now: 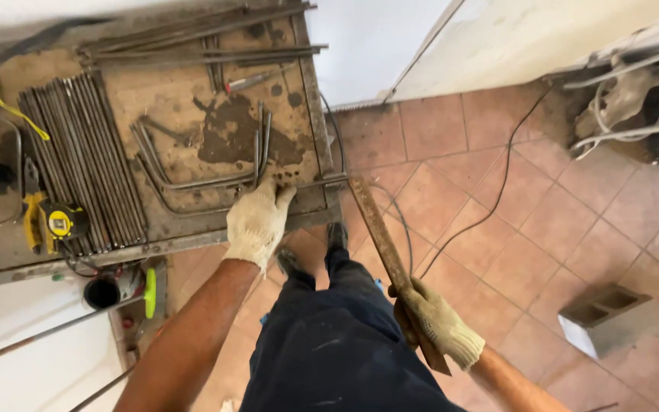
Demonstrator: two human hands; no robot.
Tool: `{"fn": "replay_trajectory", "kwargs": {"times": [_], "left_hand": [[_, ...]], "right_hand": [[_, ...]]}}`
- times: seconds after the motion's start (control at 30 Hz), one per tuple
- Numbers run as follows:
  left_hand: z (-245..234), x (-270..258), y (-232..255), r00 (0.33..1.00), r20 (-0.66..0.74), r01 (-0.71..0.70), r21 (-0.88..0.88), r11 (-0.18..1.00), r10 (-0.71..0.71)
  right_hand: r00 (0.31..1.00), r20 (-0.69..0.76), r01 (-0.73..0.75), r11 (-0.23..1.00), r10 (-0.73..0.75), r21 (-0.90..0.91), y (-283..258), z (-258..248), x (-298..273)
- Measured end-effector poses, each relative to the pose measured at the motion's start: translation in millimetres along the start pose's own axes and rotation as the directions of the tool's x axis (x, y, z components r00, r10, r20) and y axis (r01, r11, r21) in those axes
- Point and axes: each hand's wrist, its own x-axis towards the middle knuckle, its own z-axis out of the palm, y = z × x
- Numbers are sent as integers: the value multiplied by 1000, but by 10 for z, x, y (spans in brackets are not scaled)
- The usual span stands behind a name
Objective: Measuring and bending metal rods into U-shapes using a manual jig and lever on a workbench
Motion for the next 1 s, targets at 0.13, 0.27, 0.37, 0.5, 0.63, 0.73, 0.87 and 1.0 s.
{"fn": "replay_trajectory", "kwargs": {"times": [0.13,0.27,0.37,0.5,0.63,0.73,0.87,1.0], "left_hand": [[58,13,-32,1000,16,-16,-2,1000,16],[129,73,-99,1000,12,-16,-13,1000,16],[125,52,-99,1000,20,-24,-18,1000,24],[101,63,-66,1000,14,9,-20,1000,-9],[117,76,-70,998,45,42,18,999,-43],[143,92,-84,999,44,28,-12,1000,-28],[73,32,-14,999,14,30,-18,999,-30],[61,47,-41,999,-2,-47,-38,998,47]], "right_hand": [[981,-95,-168,985,171,42,-18,102,-12],[990,-102,-94,995,96,28,16,174,30],[983,-137,-115,990,125,82,172,154,47],[981,-171,-90,996,91,17,79,242,32],[947,-303,-137,988,108,-77,384,321,118],[954,-277,-123,992,116,-10,420,328,180],[983,-179,-6,993,27,114,380,337,79],[977,94,180,501,-191,-847,952,-396,389]]}}
